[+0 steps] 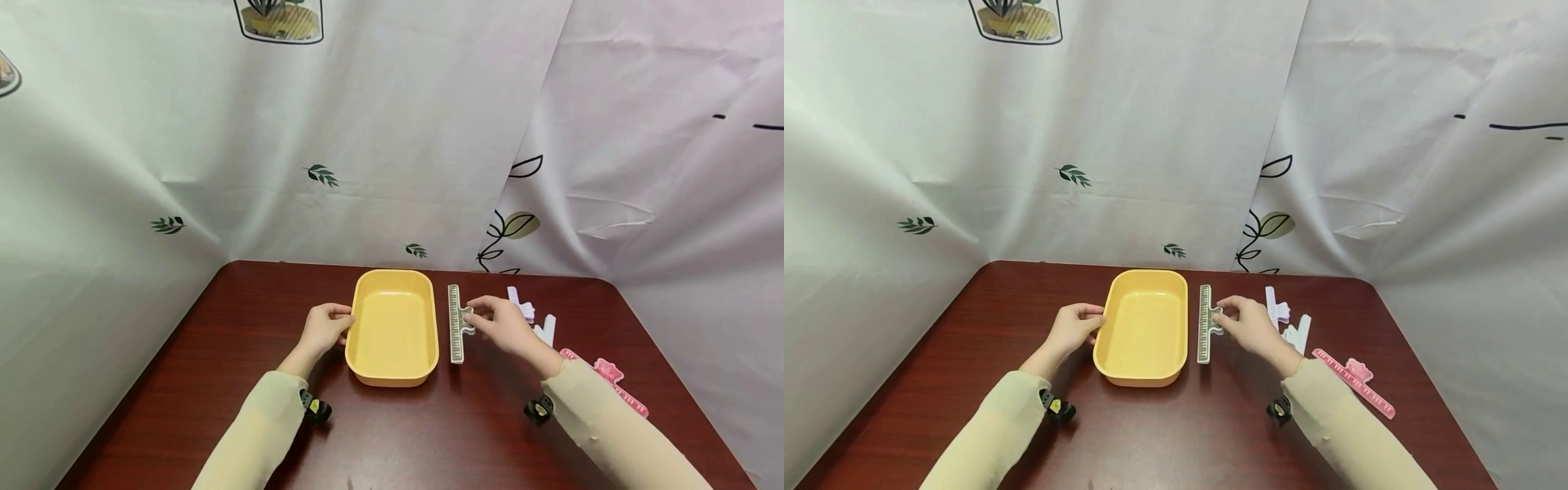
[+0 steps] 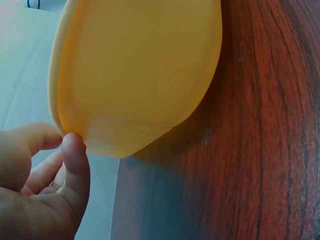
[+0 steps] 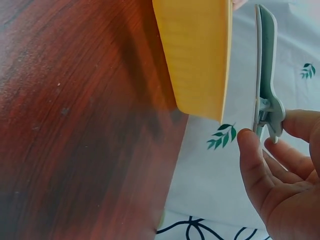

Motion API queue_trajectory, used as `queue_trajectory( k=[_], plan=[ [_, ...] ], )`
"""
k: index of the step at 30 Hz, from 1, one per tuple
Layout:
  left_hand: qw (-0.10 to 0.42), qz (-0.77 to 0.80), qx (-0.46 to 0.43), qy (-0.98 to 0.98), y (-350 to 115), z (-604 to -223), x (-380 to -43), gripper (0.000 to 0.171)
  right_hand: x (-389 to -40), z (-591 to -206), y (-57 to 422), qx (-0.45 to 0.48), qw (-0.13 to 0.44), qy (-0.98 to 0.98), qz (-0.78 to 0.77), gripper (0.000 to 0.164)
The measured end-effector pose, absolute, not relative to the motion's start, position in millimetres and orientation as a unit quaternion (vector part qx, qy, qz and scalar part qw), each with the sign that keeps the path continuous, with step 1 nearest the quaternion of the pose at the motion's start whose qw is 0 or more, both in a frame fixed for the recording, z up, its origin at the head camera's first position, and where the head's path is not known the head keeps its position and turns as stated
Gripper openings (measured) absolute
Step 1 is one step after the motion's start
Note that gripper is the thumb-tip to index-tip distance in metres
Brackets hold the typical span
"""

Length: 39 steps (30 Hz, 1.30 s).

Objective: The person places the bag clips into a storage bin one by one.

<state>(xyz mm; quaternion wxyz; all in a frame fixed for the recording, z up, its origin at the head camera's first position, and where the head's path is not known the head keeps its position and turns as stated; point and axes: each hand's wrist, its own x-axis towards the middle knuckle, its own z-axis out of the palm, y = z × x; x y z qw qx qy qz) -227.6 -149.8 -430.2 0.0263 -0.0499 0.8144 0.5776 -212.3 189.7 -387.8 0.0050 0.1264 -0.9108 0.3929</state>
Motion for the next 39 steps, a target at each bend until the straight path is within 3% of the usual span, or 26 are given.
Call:
queue_trajectory(
  k=[39],
  plan=[
    [0.031,0.579,-0.054,0.813,-149,-432,-225,0.028,-217,-380,166,0.133,-0.006,-0.910,0.393,0.032]
  ],
)
